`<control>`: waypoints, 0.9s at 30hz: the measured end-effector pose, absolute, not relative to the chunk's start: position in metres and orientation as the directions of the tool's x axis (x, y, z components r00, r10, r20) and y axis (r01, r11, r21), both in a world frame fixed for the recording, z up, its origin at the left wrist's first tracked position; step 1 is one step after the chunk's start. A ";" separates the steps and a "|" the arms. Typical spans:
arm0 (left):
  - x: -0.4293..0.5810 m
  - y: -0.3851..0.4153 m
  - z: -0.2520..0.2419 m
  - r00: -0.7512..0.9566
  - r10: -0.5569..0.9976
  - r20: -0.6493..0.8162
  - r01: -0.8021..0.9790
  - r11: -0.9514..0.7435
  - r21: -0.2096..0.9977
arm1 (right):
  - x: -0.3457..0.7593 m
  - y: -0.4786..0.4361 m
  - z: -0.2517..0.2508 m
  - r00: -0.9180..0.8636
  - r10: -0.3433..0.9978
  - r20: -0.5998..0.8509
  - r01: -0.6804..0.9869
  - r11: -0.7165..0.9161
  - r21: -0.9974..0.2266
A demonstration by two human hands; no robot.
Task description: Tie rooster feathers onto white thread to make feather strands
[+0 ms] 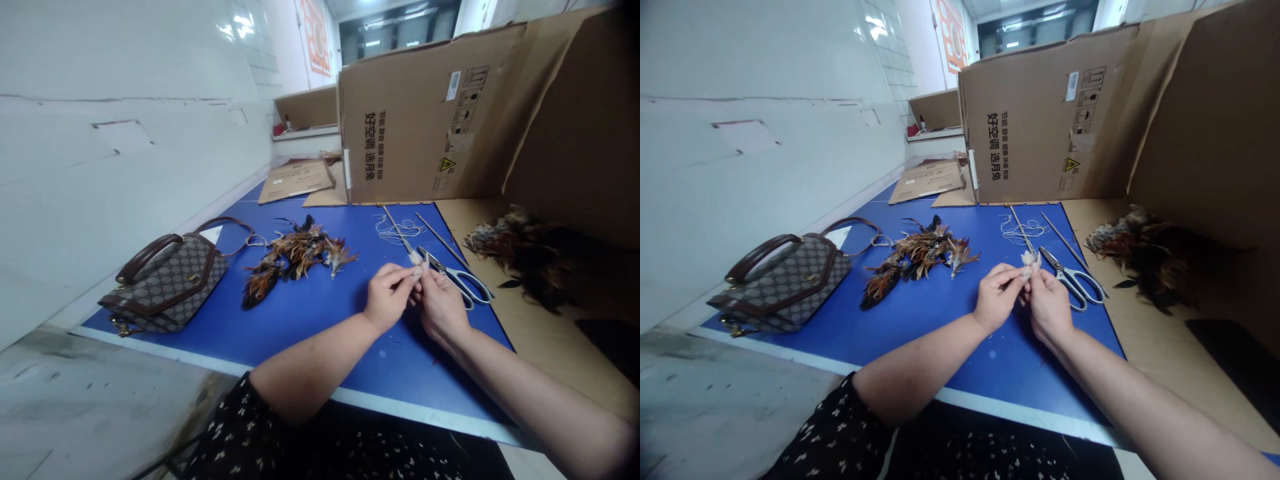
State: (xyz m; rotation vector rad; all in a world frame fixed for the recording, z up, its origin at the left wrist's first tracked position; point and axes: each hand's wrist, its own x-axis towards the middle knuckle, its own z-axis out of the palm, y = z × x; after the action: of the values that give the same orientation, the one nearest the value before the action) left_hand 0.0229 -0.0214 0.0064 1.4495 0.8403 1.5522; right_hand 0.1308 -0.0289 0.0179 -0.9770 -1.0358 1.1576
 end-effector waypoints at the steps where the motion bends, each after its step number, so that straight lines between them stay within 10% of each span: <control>1: 0.024 -0.022 0.006 0.006 0.902 0.432 -0.121 -0.428 0.895 | 0.129 -0.030 0.018 0.100 0.988 0.119 -0.229 0.139 -0.964; 27: 0.023 -0.011 0.007 -0.007 0.999 0.038 -0.583 -0.035 0.812 | 0.137 -0.029 0.002 0.082 0.968 0.236 -0.080 0.242 -0.967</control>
State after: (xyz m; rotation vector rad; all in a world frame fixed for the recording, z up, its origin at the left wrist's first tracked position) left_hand 0.0233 -0.0114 0.0067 0.7671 0.7174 1.4652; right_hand 0.1367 -0.0291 0.0023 -0.9999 -1.1967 1.0208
